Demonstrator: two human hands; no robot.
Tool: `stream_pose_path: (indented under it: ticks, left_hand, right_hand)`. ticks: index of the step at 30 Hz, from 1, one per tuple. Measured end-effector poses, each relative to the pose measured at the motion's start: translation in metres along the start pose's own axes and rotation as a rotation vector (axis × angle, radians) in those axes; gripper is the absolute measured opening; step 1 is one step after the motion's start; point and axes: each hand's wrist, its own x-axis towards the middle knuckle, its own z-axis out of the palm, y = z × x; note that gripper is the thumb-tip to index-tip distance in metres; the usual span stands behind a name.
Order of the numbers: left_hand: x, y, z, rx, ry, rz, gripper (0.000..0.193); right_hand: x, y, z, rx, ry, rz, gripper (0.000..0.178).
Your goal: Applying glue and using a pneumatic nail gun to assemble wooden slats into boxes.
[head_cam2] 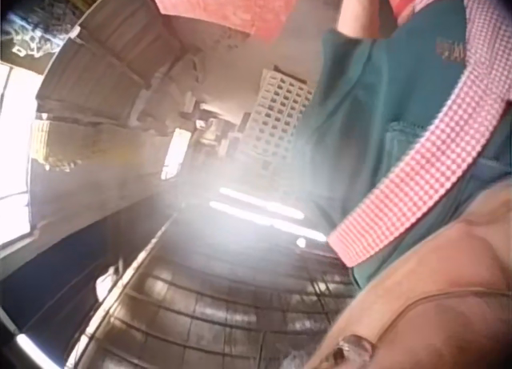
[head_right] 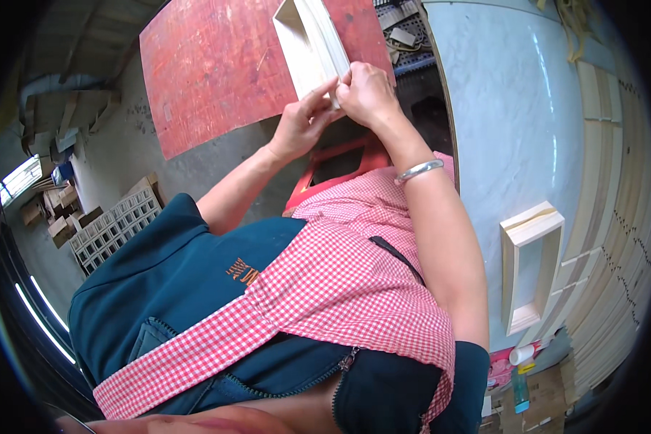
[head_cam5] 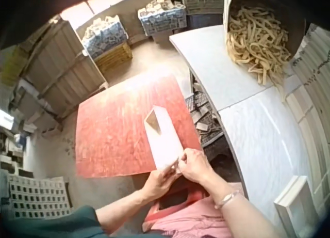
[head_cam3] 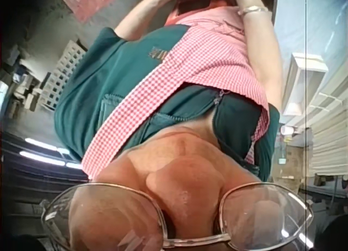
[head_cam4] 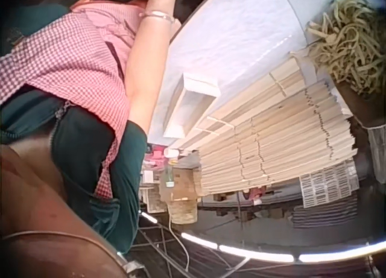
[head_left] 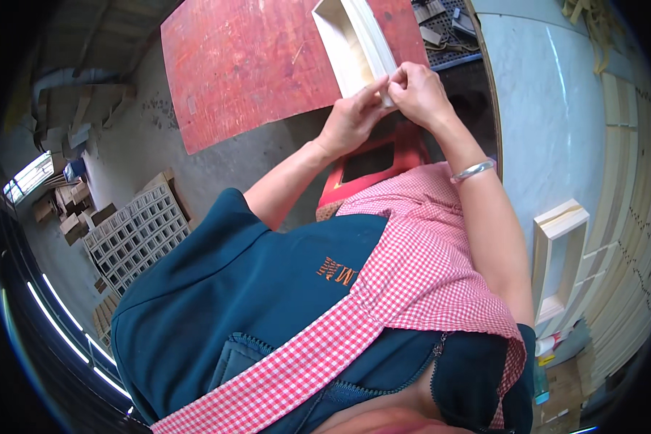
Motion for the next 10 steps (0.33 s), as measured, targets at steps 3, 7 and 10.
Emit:
stream_pose_path:
  ticks: [3,7,10]
  left_hand:
    - [0.0,0.001,0.0,0.016,-0.04,0.019,0.061]
    - [0.002,-0.005,0.003,0.019,-0.093,0.028,0.059]
    - [-0.002,-0.011,0.002,0.021,-0.11,0.027,0.058]
  right_hand:
    - [0.003,0.008,0.01,-0.025,-0.004,0.037,0.019]
    - [0.008,0.019,0.013,-0.016,-0.055,0.083,0.018]
    - [0.0,0.023,0.014,0.102,-0.169,0.059,0.016]
